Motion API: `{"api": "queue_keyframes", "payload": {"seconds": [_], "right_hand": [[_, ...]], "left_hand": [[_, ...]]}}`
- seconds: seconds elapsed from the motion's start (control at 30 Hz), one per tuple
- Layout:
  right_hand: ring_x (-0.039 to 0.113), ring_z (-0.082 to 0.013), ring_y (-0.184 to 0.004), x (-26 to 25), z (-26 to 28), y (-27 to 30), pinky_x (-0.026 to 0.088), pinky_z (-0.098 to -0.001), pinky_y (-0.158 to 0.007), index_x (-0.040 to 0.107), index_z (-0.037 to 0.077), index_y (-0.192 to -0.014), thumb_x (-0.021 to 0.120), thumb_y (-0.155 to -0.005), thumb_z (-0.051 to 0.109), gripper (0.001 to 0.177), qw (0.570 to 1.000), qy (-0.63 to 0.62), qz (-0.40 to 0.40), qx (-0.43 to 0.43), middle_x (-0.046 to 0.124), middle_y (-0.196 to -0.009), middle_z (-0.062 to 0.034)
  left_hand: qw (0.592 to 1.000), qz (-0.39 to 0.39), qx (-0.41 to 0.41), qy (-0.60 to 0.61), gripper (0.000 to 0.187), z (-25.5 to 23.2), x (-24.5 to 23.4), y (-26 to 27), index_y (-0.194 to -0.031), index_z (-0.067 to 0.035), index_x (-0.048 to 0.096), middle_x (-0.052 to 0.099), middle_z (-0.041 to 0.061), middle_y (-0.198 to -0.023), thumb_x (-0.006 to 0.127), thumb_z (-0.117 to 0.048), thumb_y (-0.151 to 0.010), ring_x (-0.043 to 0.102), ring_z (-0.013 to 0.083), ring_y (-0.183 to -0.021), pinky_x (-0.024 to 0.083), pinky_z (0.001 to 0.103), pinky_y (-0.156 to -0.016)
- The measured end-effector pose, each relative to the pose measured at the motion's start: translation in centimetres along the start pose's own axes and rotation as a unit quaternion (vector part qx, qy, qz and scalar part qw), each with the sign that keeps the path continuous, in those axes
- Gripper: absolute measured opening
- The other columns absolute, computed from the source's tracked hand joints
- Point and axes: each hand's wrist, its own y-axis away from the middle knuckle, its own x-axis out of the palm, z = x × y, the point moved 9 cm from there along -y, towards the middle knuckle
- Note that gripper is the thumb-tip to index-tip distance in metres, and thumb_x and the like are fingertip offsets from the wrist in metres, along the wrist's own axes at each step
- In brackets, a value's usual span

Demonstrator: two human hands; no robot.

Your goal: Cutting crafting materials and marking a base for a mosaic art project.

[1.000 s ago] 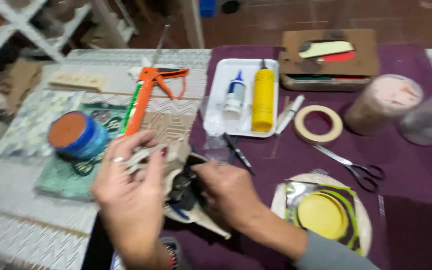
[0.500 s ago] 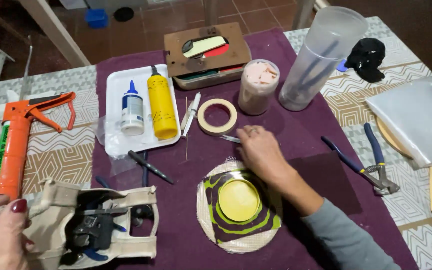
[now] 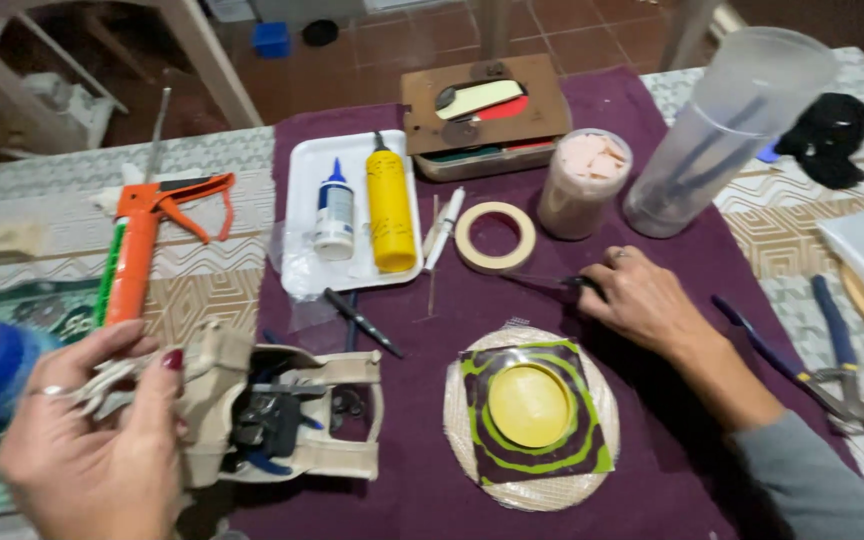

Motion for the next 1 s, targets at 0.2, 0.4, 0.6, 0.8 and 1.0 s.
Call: {"api": "queue_keyframes", "payload": {"seconds": [0.2,0.4,0.6,0.8,1.0], "right_hand": [[0.069,-0.0282,-0.078,-6.6,8.0,0.8,0.057,-0.0407,-0.071,0.077,0.019,-0.115,0.066,-0.088,0.038,0.035,0.995,-0.092,-0.005,-0.031,0.069,-0.109,-0.0065],[0.064,-0.0157,-0.071,-13.5,23.5,1.5,0.055,-0.0294,-0.059,0.08,0.01,-0.105,0.082,-0.073,0.023,0.034,0.95,-0.233,-0.129,-0.166,0.072,-0.104,-0.0061],[0.057,-0.019,-0.081,-9.7,32.7,-0.3,0.046,-0.0334,-0.068,0.076,0.009,-0.101,0.071,-0.088,0.025,0.021,0.934,-0.148,-0.177,-0.272,0.071,-0.101,-0.0079],[0.057,-0.0352,-0.099,-7.0,38.4,-2.7,0.053,-0.0398,-0.067,0.055,-0.005,-0.121,0.07,-0.085,0.037,0.058,0.933,-0.185,-0.146,-0.271,0.057,-0.118,-0.022],[0.041,-0.0442,-0.139,-7.7,38.4,-0.5,0.032,-0.0494,-0.119,0.042,-0.011,-0.14,0.067,-0.09,0.021,0.064,0.859,-0.312,-0.104,-0.392,0.042,-0.151,-0.0269]], "left_hand": [[0.999,-0.033,-0.031,0.028,0.029,-2.2,-0.6,-1.0,-0.112,0.007,0.066,0.067,0.011,-0.1,0.069,0.015,-0.084,0.053,0.0127,-0.063,0.043,0.022,-0.048],[0.999,-0.039,0.005,0.021,0.032,-2.7,-0.6,-1.3,-0.109,0.001,0.069,0.069,0.007,-0.1,0.073,0.008,-0.079,0.061,0.0126,-0.075,0.047,0.022,-0.052],[0.999,-0.047,0.013,0.017,0.033,-3.3,-1.2,-1.1,-0.109,0.0,0.068,0.07,0.007,-0.098,0.074,0.008,-0.077,0.061,0.0131,-0.069,0.045,0.023,-0.047],[0.998,-0.056,0.024,0.009,0.028,-3.9,-1.5,-1.0,-0.107,0.001,0.067,0.072,0.009,-0.1,0.072,0.005,-0.08,0.07,0.0213,-0.081,0.056,0.031,-0.072],[0.992,-0.121,-0.002,-0.023,0.025,-2.5,-3.5,-1.0,-0.104,0.002,0.067,0.07,0.009,-0.099,0.067,0.011,-0.081,0.068,0.0201,-0.082,0.055,0.03,-0.073]]}}
